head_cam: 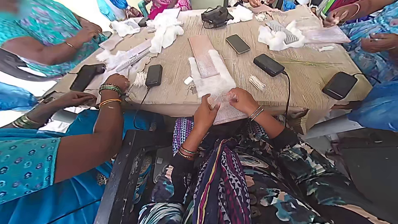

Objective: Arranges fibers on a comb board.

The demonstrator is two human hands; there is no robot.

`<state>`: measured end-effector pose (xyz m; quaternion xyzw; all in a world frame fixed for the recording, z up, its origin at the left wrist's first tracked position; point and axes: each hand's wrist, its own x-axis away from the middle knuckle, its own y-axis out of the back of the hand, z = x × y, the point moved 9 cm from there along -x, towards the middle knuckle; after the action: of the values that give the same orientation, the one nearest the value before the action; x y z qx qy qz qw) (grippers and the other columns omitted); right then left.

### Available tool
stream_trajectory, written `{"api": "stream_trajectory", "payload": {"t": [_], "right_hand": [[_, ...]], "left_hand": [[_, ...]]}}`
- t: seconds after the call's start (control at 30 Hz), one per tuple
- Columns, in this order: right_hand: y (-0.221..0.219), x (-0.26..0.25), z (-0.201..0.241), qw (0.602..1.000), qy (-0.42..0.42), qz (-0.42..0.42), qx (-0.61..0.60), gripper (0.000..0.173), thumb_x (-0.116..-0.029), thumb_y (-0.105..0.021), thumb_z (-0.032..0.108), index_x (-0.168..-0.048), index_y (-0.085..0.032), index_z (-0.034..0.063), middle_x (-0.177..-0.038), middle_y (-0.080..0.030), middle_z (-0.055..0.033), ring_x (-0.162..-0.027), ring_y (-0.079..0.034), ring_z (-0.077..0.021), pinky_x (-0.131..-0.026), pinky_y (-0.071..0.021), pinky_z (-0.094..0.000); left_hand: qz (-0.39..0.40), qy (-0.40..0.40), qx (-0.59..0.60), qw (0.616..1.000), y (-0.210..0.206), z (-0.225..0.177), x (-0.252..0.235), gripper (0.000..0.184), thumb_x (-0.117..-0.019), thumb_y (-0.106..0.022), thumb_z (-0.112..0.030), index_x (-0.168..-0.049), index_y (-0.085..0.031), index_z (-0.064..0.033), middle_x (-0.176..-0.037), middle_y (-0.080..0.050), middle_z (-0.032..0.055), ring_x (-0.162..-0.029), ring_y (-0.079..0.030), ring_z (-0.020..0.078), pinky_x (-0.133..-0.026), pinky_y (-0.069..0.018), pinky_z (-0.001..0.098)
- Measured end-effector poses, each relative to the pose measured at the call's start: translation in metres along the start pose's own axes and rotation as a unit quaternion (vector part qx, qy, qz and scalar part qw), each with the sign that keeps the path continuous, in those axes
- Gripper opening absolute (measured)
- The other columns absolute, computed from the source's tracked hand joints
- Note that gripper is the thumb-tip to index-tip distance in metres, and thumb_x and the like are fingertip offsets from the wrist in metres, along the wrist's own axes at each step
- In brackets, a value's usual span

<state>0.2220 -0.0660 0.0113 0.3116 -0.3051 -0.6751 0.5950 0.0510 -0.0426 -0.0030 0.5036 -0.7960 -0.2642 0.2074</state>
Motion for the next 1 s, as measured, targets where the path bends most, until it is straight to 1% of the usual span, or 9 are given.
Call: {"api": "stream_trajectory", "payload": {"t": [0.1,0.2,0.4,0.53,0.6,0.67,0.73,0.87,1.0], "right_hand": [[0.006,0.003,-0.001,0.999,0.006,-0.041,0.001,0.043,-0.0849,-0.08,0.006,-0.125,-0.067,0.0001,-0.114,-0.067,-0.0231,-0.102,-0.066,-0.041,-0.088,-0.0516,-0.0603],[0.007,0.006,-0.005,0.997,0.018,-0.073,0.006,0.044,-0.0841,-0.081,0.008,-0.125,-0.067,-0.0006,-0.111,-0.067,-0.0226,-0.096,-0.067,-0.0403,-0.085,-0.0521,-0.0591],[0.008,0.01,-0.005,0.996,0.019,-0.091,0.016,0.044,-0.0859,-0.08,0.01,-0.126,-0.067,0.0006,-0.112,-0.067,-0.0225,-0.094,-0.066,-0.0402,-0.085,-0.0487,-0.0614],[0.006,0.021,0.01,0.978,0.143,-0.147,0.02,0.03,-0.0906,-0.058,0.006,-0.116,-0.07,-0.0042,-0.11,-0.07,-0.0236,-0.097,-0.069,-0.0412,-0.082,-0.0523,-0.0599],[-0.016,0.026,0.027,0.986,0.139,-0.033,0.086,0.041,-0.1024,-0.048,0.02,-0.132,-0.063,-0.0036,-0.14,-0.062,-0.021,-0.128,-0.06,-0.0381,-0.107,-0.0429,-0.0589],[-0.045,0.028,0.037,0.974,0.102,0.114,0.165,0.061,-0.109,-0.036,0.039,-0.155,-0.04,-0.0009,-0.167,-0.031,-0.0172,-0.155,-0.028,-0.0335,-0.125,-0.0166,-0.0583],[-0.059,0.034,0.035,0.962,0.095,0.149,0.208,0.071,-0.1078,-0.033,0.048,-0.16,-0.029,0.0007,-0.171,-0.019,-0.0162,-0.159,-0.016,-0.0329,-0.126,-0.0104,-0.0585],[-0.056,0.059,0.029,0.958,0.086,0.175,0.21,0.076,-0.1064,-0.034,0.055,-0.161,-0.028,0.0022,-0.171,-0.02,-0.015,-0.159,-0.017,-0.0322,-0.125,-0.0111,-0.06],[-0.043,0.092,0.03,0.94,0.073,0.242,0.229,0.077,-0.1073,-0.032,0.057,-0.162,-0.027,0.0025,-0.171,-0.02,-0.0149,-0.159,-0.016,-0.0328,-0.125,-0.0053,-0.0614]], "left_hand": [[-0.045,-0.076,-0.022,0.996,0.016,0.0,0.012,0.04,-0.1101,-0.043,-0.023,-0.146,-0.053,-0.0077,-0.103,-0.066,0.0183,-0.084,-0.065,0.0327,-0.077,-0.053,0.0559],[-0.081,-0.138,-0.086,0.983,0.022,-0.004,0.025,0.035,-0.1043,-0.048,-0.005,-0.13,-0.071,-0.0096,-0.105,-0.065,0.0182,-0.09,-0.067,0.0316,-0.077,-0.0554,0.0502],[-0.052,-0.13,-0.157,0.978,-0.003,-0.005,0.025,0.038,-0.096,-0.054,0.003,-0.123,-0.076,-0.0114,-0.11,-0.067,0.0223,-0.092,-0.07,0.0355,-0.079,-0.0574,0.0517],[-0.026,-0.112,-0.183,0.976,-0.01,-0.006,0.024,0.036,-0.0972,-0.054,-0.001,-0.123,-0.077,-0.013,-0.116,-0.067,0.0226,-0.096,-0.07,0.0365,-0.084,-0.0573,0.0512],[0.002,-0.09,-0.192,0.977,-0.008,-0.01,0.024,0.038,-0.0981,-0.052,-0.003,-0.126,-0.075,-0.0134,-0.12,-0.067,0.0233,-0.1,-0.07,0.0367,-0.087,-0.0568,0.0511],[0.025,-0.061,-0.201,0.977,-0.003,-0.013,0.022,0.038,-0.0991,-0.051,-0.005,-0.129,-0.074,-0.0136,-0.125,-0.065,0.0227,-0.106,-0.069,0.0363,-0.091,-0.0561,0.0504],[0.041,-0.041,-0.198,0.978,-0.003,-0.012,0.023,0.038,-0.1005,-0.051,-0.007,-0.131,-0.072,-0.0144,-0.128,-0.064,0.0212,-0.11,-0.068,0.0348,-0.095,-0.0554,0.0491],[0.072,-0.031,-0.179,0.981,-0.001,-0.01,0.034,0.038,-0.1026,-0.049,-0.007,-0.133,-0.07,-0.0125,-0.129,-0.064,0.0206,-0.113,-0.067,0.0329,-0.099,-0.0536,0.046],[0.055,-0.085,-0.156,0.983,-0.001,-0.012,0.052,0.033,-0.102,-0.049,-0.004,-0.122,-0.074,-0.0039,-0.117,-0.069,0.0226,-0.107,-0.069,0.0345,-0.097,-0.054,0.0474]]}}
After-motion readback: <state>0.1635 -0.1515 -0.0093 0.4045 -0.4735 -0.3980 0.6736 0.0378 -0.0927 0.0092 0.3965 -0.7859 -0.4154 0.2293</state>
